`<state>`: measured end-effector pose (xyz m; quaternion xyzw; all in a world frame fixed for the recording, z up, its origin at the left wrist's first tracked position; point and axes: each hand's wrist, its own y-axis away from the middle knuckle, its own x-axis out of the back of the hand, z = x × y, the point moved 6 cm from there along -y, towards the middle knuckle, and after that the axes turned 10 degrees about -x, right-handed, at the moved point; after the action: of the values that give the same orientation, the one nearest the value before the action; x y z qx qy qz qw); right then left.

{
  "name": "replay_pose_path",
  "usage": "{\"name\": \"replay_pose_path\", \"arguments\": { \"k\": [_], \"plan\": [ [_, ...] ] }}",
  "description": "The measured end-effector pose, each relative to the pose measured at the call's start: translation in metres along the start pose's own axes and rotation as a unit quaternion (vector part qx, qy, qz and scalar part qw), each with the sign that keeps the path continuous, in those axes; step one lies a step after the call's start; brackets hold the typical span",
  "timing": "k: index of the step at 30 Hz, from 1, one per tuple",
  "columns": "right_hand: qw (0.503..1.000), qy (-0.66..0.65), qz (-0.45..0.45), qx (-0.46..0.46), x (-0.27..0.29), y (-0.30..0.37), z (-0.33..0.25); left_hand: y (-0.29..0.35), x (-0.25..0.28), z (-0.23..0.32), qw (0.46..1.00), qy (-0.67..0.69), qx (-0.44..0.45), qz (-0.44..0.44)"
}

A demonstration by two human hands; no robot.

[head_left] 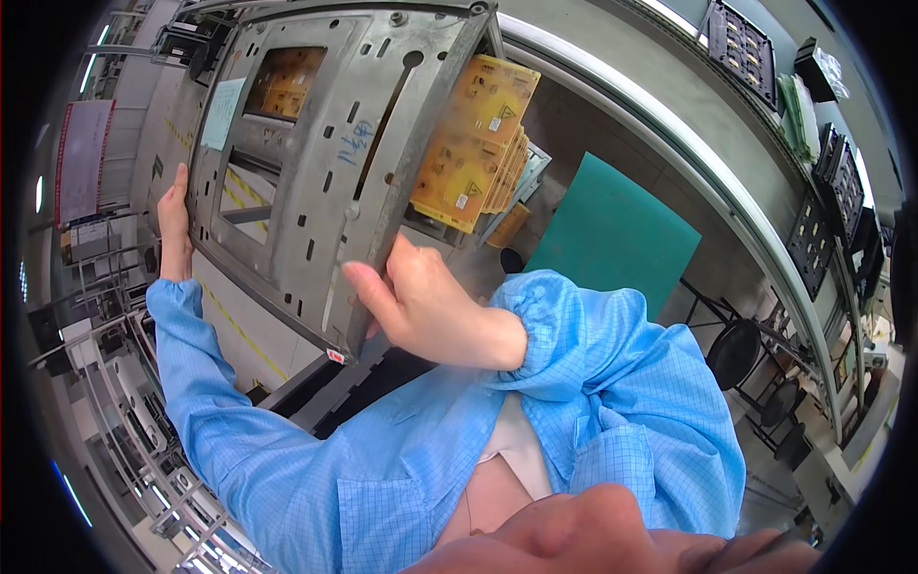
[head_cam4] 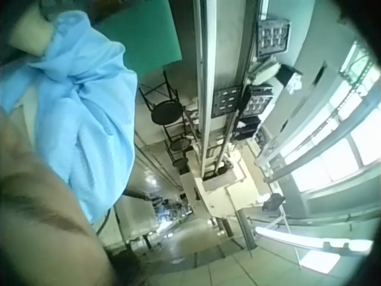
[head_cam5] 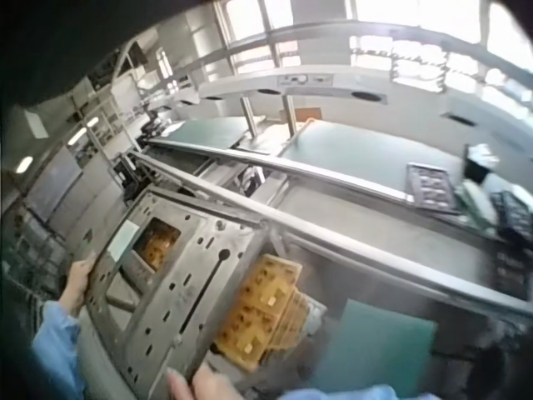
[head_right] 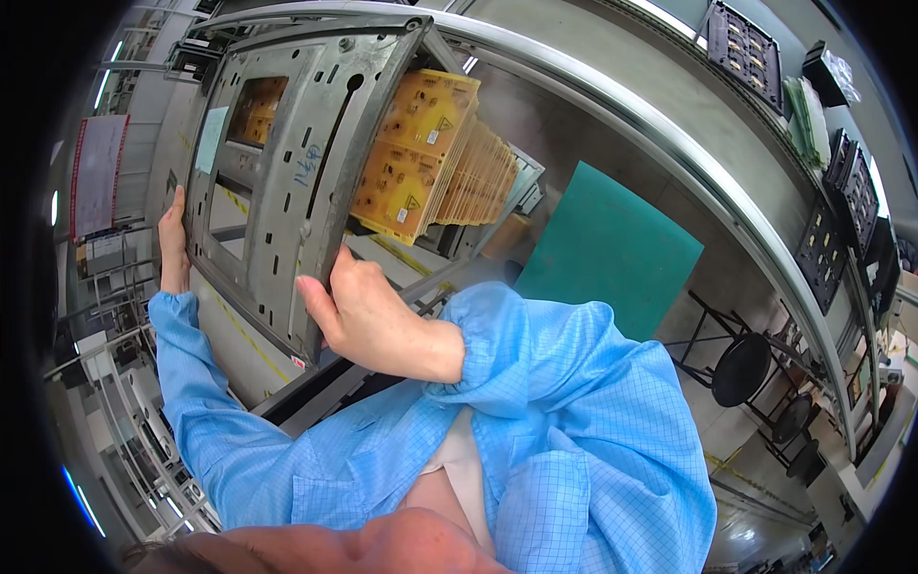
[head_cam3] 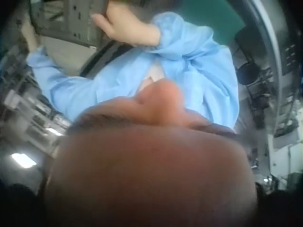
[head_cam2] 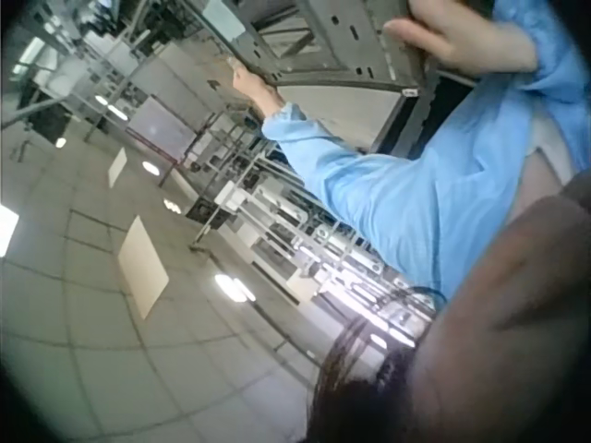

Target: Assembling electronic components onto PCBs at a workstation and organizing tray racks.

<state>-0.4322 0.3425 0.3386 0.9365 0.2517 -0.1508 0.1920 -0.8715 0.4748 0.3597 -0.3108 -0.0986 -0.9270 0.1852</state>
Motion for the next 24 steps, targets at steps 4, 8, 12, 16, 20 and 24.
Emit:
{"name": "replay_pose_path", "arguments": {
  "k": [4,8,12,16,20,24],
  "plan": [
    [0.999,-0.027,-0.021,0.016,-0.004,0.006,0.002,0.012,0.000,0.001,1.000,-0.006,-0.012,0.001],
    [1.000,-0.020,-0.022,0.006,-0.005,0.005,0.006,0.017,-0.002,0.002,0.998,-0.047,-0.038,0.002],
    [0.999,0.037,0.020,0.011,0.004,0.012,0.003,0.005,-0.006,0.038,0.959,-0.263,-0.088,-0.064],
    [1.000,-0.002,0.000,-0.008,-0.004,0.047,0.020,0.025,-0.039,0.063,0.918,-0.344,-0.195,-0.014],
    [0.998,-0.048,0.018,-0.033,-0.004,0.056,0.024,0.010,-0.059,0.085,0.892,-0.360,-0.273,-0.014],
    [0.990,-0.125,0.066,-0.023,-0.012,0.048,0.024,-0.025,-0.056,0.062,0.903,-0.323,-0.283,-0.023]
  ]
}}
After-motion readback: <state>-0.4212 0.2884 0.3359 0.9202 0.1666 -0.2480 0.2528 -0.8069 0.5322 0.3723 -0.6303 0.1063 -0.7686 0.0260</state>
